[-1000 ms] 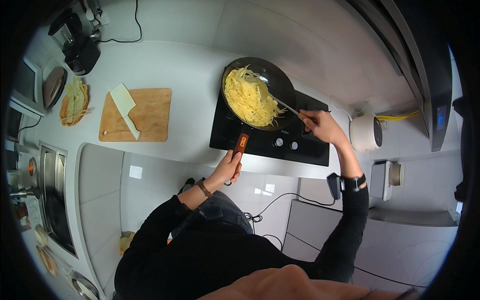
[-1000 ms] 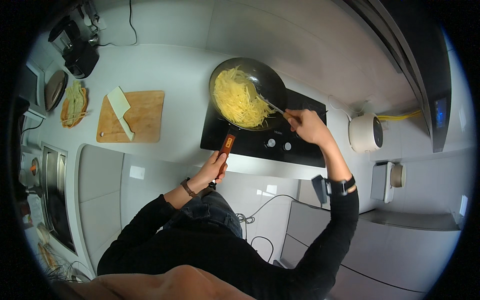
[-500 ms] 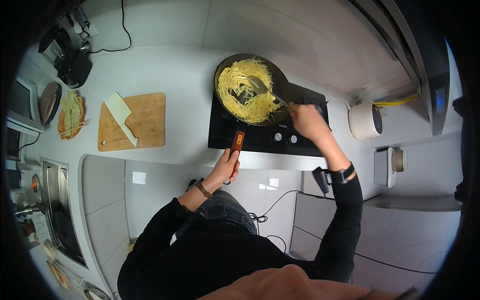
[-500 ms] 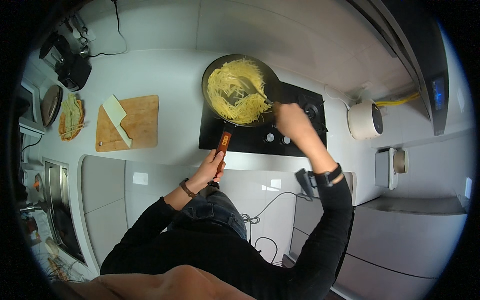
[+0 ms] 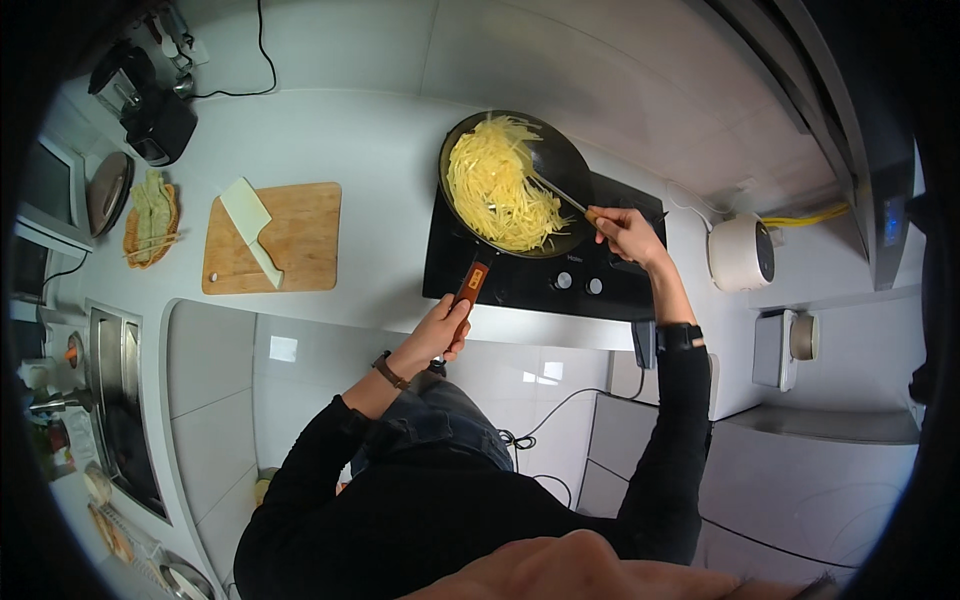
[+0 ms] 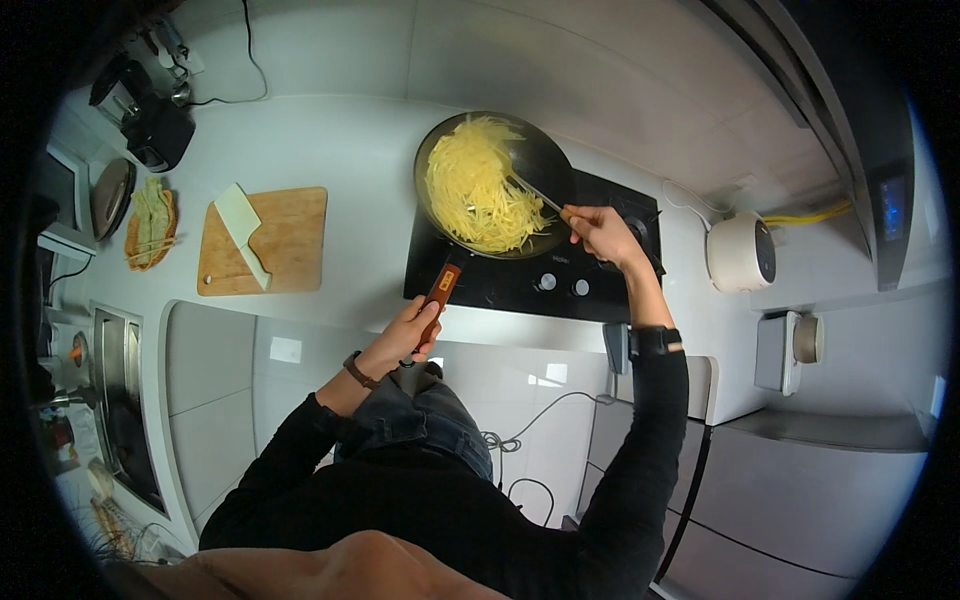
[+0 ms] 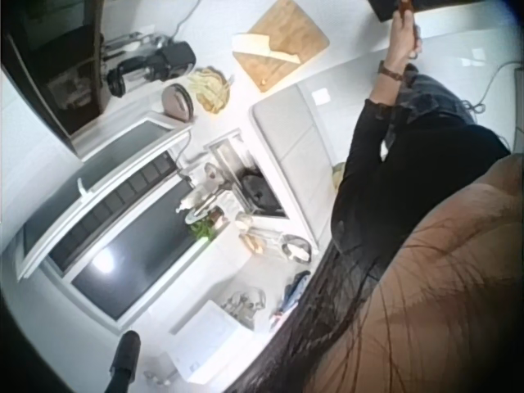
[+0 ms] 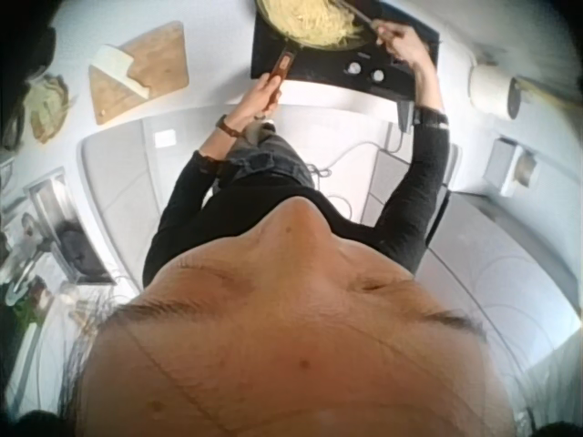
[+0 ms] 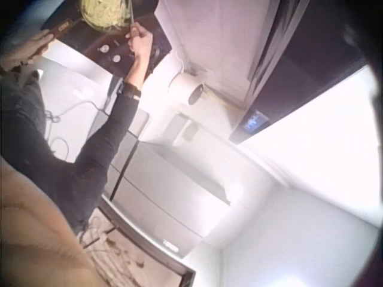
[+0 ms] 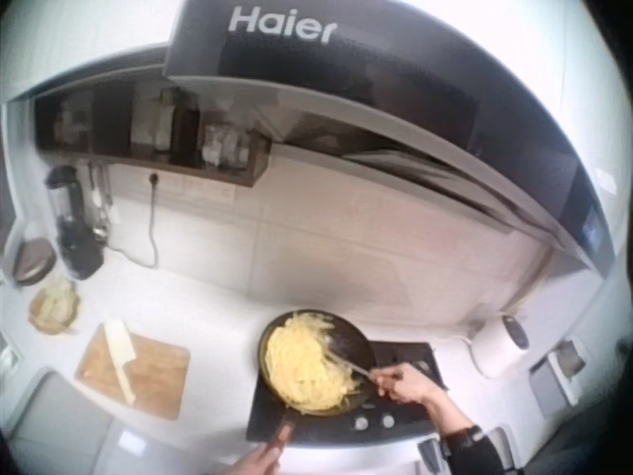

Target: The person stirs shredded potatoes in a pan on an induction cooktop, adds vinegar and salt, then continues stirring. They briefly rinse a glass and retrieve a plate and chopsticks before resuming stirring.

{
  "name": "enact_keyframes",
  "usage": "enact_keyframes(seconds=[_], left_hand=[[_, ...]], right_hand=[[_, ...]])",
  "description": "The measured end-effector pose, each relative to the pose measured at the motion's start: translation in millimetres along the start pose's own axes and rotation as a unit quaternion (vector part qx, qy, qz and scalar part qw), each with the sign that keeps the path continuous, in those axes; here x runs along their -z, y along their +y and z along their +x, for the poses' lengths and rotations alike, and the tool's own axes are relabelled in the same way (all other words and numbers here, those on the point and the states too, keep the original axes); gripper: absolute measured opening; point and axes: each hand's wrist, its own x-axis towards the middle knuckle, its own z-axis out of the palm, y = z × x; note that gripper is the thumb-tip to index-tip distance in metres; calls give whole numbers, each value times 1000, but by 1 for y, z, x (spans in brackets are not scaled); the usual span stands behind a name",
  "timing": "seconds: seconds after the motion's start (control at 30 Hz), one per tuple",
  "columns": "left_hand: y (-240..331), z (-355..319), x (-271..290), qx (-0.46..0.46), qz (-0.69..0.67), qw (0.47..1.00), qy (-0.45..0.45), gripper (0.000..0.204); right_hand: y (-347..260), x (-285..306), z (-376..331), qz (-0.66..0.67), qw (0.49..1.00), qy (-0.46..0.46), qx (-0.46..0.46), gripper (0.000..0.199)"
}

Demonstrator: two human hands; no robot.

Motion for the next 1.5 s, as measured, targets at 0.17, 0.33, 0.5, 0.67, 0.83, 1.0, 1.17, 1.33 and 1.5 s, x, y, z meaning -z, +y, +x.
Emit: enact_keyframes(seconds=[0.17,0.33,0.5,0.67,0.83,1.0,1.17,1.33,1.5], left_hand=[[-2,1,0,11,-2,1000,12,31],[-3,0,0,6,0,1000,7,31],[-2,1,1,3,-1,1000,4,32],[1,0,4,6,3,1000,0,32],[4,0,9,9,11,1000,-5,31],[6,-1,11,9,7,1000,-13,30],[4,0,10,12,-3,1000,-9,30],[2,2,10,9,5,1000,-7,31],[1,2,10,6,5,1000,-9,32]], right_hand=[[-41,-14,-82,-239,956,56,160,38],[-58,-43,-117,-297,916,61,263,35],[-53,-82,-63,-402,886,145,178,27],[-34,-44,-64,-400,880,214,137,35],[-20,-31,-37,-364,865,301,171,35],[-13,-65,5,-340,869,215,289,38],[-14,-36,-55,-515,787,109,320,49],[-61,-4,-139,-539,791,135,256,43],[-78,-3,-181,-489,845,89,198,36]])
